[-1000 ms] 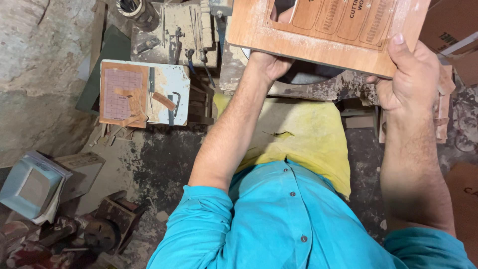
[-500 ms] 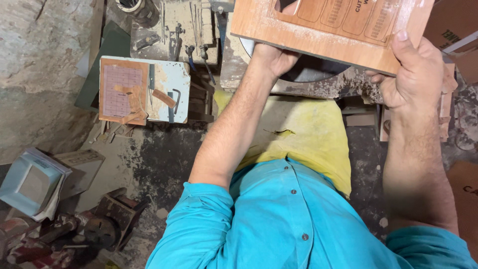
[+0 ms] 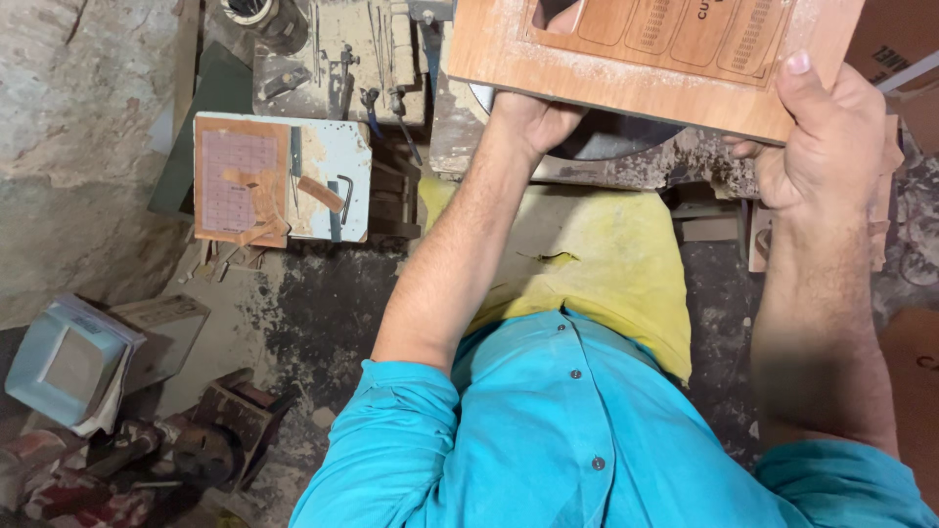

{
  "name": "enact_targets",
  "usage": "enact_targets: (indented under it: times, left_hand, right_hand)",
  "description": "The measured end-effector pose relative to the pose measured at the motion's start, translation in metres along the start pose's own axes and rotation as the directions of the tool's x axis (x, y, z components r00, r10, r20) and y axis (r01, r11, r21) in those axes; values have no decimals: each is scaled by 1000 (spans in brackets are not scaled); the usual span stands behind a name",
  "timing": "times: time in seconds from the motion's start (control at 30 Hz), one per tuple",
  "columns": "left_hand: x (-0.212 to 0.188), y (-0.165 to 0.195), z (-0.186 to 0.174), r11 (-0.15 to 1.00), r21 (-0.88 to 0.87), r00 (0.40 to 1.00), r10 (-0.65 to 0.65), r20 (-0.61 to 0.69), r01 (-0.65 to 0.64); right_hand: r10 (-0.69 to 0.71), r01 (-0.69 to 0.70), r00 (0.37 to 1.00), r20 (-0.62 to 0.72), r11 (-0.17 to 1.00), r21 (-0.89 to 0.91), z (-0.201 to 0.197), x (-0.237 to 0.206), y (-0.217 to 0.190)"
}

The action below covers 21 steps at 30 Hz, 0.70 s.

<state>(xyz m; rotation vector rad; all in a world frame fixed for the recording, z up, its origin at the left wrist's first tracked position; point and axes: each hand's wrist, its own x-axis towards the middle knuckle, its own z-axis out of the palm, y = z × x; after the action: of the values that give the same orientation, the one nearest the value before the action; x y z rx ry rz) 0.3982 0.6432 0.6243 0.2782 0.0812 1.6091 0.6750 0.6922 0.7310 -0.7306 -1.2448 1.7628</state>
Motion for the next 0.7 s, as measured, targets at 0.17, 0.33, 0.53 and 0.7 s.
enact_targets:
  times: [0.17, 0.33, 0.53, 0.7]
  left_hand:
    - [-3, -4, -1, 1000, -2, 1000, 22, 13, -22]
    - [1, 0, 0, 1000, -14, 1000, -12, 12, 12]
    - [2, -2, -8, 998, -65, 1000, 1, -20, -2]
    - [-25, -12, 6, 990, -137, 978, 13, -208, -42]
  right_hand:
    - [35, -38, 994, -105, 999, -26, -1, 1, -5]
    - [30, -30, 999, -15, 999, -18, 2, 1, -6]
    - [77, -75, 996, -53, 997, 31, -7, 5, 4]
    - [129, -123, 989, -71, 989, 79, -14, 15, 31]
